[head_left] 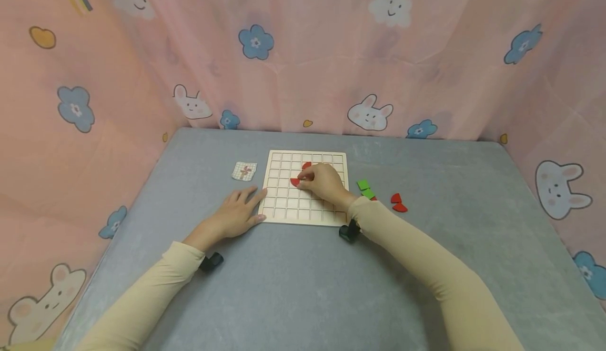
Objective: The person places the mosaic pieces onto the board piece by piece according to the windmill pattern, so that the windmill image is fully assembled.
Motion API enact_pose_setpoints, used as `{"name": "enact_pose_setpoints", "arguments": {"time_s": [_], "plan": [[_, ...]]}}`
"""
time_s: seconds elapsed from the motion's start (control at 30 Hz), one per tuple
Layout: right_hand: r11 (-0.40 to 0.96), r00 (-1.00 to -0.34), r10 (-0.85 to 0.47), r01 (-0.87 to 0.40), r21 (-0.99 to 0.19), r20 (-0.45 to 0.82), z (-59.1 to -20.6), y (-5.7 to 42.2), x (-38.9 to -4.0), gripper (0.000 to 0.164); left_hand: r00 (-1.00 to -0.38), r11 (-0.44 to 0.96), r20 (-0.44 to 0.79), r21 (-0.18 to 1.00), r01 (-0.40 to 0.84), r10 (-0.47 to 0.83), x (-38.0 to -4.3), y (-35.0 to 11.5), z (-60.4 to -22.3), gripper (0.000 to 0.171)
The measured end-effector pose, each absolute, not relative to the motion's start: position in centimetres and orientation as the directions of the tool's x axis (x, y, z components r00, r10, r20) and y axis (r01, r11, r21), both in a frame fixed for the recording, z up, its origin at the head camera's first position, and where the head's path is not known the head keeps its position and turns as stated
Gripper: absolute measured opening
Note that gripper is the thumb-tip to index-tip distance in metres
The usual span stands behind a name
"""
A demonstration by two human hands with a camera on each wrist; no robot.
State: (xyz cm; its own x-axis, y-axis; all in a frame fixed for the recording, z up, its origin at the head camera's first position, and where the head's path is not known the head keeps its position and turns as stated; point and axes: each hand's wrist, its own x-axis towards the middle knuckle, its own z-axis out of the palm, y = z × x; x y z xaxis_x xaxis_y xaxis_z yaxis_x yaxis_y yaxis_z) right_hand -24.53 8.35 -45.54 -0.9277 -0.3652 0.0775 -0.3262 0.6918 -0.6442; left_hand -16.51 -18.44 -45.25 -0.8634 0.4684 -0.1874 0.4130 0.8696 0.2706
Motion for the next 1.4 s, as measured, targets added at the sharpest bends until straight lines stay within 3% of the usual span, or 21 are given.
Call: {"name": "enact_pose_setpoints", "arguments": {"time_s": [0.7, 0.93, 1.4], "plan": [[0.606, -0.904, -0.406, -0.376, -0.701, 0.134, -44.2, 10.3, -23.9, 0.022, -0.860, 0.861, -0.171, 0.275, 0.427, 0.481, -16.2, -18.3, -44.9, 0.066], [0.542, -0.882, -0.434, -0.419, -0.728, 0.184, -42.1, 13.5, -23.0, 0.024, -0.857, 0.857, -0.171, 0.285, 0.430, 0.487, -16.3, -18.4, -45.2, 0.067], [0.629, -0.925, -0.302, -0.375, -0.681, 0.231, -39.8, 22.8, -20.6, 0.033, -0.858, 0.855, -0.157, 0.283, 0.436, 0.489, -16.4, -18.6, -45.6, 0.069]]}}
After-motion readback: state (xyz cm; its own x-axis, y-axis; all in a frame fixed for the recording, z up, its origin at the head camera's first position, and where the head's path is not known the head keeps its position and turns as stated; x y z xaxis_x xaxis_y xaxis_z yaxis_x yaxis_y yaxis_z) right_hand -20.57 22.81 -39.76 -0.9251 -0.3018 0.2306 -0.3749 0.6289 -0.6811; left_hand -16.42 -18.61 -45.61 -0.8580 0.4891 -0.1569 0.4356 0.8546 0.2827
